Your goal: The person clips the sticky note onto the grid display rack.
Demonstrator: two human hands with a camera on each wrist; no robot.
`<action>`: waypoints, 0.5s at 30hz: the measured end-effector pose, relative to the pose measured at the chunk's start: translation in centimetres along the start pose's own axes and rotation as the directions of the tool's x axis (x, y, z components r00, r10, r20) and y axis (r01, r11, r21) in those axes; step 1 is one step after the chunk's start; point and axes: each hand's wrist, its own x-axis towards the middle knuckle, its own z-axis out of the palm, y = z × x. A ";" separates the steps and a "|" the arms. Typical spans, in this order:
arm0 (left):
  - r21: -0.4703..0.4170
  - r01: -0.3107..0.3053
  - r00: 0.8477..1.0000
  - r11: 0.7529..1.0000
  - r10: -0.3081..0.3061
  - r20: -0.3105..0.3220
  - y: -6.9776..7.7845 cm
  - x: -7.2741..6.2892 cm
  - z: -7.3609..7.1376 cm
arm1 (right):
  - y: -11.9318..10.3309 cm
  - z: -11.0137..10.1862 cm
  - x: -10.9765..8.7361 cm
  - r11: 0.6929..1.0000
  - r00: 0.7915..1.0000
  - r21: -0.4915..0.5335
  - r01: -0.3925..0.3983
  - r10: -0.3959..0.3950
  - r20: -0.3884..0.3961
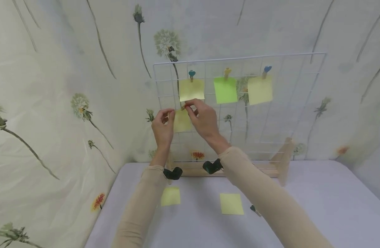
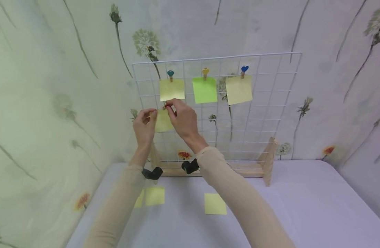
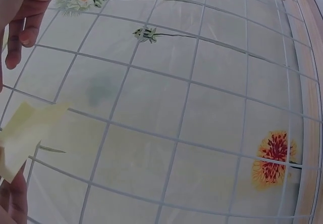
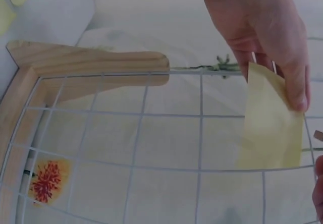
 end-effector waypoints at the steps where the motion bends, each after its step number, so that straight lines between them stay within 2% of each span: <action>1: 0.001 0.001 1.000 1.000 -0.001 0.001 0.5 -0.1 -0.1 | 0.0 0.1 0.1 1.000 1.000 -0.013 0.001 -0.001 -0.001; 3: 0.011 0.001 1.000 1.000 -0.001 -0.002 1.4 -0.3 -0.4 | -0.2 0.3 0.3 1.000 1.000 -0.028 0.009 -0.008 0.005; 7: 0.029 0.011 1.000 1.000 -0.010 -0.018 2.1 -0.4 -0.6 | -0.8 0.6 0.8 0.997 0.999 -0.073 0.024 -0.022 0.040; 15: 0.011 0.000 0.999 1.000 0.001 -0.037 1.7 -0.6 0.8 | -0.5 -0.2 0.8 0.992 0.996 -0.122 0.020 -0.010 0.085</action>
